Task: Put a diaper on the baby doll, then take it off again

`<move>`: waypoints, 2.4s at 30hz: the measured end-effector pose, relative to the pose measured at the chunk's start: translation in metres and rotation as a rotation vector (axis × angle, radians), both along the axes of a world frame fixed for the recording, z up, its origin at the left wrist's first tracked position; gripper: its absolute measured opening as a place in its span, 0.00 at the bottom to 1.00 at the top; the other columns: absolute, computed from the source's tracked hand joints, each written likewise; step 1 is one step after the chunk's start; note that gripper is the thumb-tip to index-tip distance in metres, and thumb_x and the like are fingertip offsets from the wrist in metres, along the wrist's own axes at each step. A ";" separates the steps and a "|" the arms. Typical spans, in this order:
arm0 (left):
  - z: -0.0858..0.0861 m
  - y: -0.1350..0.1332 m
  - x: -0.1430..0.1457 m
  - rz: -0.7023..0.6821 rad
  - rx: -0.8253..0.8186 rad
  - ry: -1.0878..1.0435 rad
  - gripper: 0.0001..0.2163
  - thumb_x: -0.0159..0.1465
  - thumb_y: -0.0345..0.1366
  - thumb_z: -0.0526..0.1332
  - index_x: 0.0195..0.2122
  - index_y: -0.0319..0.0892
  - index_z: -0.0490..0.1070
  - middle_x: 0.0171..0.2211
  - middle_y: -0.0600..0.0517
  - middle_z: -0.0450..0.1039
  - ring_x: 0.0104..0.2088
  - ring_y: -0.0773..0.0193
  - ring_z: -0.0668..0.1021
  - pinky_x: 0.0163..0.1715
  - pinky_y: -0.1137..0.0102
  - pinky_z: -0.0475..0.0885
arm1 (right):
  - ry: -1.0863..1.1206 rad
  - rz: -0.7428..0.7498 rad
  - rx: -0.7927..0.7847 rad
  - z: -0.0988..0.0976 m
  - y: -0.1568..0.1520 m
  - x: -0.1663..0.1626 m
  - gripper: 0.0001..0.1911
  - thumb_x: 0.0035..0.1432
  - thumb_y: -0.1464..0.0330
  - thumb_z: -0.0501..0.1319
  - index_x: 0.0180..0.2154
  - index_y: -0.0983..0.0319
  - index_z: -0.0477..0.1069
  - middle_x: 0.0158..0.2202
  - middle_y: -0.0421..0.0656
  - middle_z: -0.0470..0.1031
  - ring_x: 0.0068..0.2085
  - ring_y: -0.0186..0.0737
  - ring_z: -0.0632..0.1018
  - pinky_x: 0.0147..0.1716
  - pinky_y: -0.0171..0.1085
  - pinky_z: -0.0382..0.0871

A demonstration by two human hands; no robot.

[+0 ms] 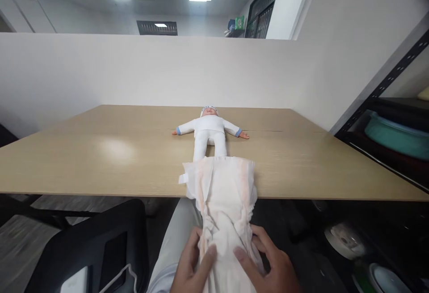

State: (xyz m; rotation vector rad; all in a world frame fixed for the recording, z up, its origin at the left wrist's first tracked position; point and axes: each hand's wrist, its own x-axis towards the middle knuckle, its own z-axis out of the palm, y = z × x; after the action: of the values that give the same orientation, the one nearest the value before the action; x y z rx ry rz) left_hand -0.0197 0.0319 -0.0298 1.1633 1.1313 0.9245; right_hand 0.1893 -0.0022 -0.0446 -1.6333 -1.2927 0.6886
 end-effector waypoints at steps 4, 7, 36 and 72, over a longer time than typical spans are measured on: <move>-0.027 0.027 0.005 0.004 0.023 -0.104 0.25 0.65 0.65 0.67 0.39 0.45 0.72 0.36 0.50 0.74 0.41 0.55 0.78 0.46 0.65 0.76 | -0.306 -0.091 0.246 -0.001 0.021 0.004 0.32 0.65 0.49 0.69 0.65 0.51 0.70 0.52 0.51 0.84 0.48 0.58 0.85 0.46 0.53 0.83; -0.033 0.026 0.003 -0.001 -0.019 -0.134 0.25 0.66 0.63 0.68 0.40 0.44 0.71 0.37 0.51 0.75 0.42 0.55 0.77 0.45 0.66 0.74 | -0.468 -0.063 0.412 0.009 0.031 0.000 0.31 0.70 0.56 0.67 0.70 0.51 0.65 0.63 0.52 0.78 0.61 0.60 0.79 0.56 0.58 0.81; 0.094 0.280 0.001 -0.811 1.450 1.307 0.48 0.60 0.18 0.65 0.79 0.57 0.53 0.82 0.44 0.45 0.79 0.39 0.58 0.70 0.48 0.64 | -0.728 0.420 0.317 0.018 0.114 -0.039 0.31 0.77 0.65 0.56 0.77 0.56 0.58 0.78 0.45 0.60 0.79 0.50 0.60 0.76 0.60 0.62; 0.211 0.373 0.029 -0.713 1.019 0.383 0.12 0.62 0.43 0.75 0.42 0.42 0.80 0.41 0.49 0.82 0.45 0.56 0.83 0.43 0.66 0.77 | -0.832 0.515 0.348 0.039 0.380 -0.020 0.25 0.78 0.62 0.57 0.70 0.63 0.70 0.75 0.52 0.66 0.76 0.55 0.65 0.75 0.58 0.59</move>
State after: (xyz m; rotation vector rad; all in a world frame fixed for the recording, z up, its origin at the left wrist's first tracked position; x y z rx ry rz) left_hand 0.0091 0.4050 0.1809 2.4465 0.3719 0.6994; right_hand 0.1694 0.3782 -0.0057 -1.3252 -2.3285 0.0116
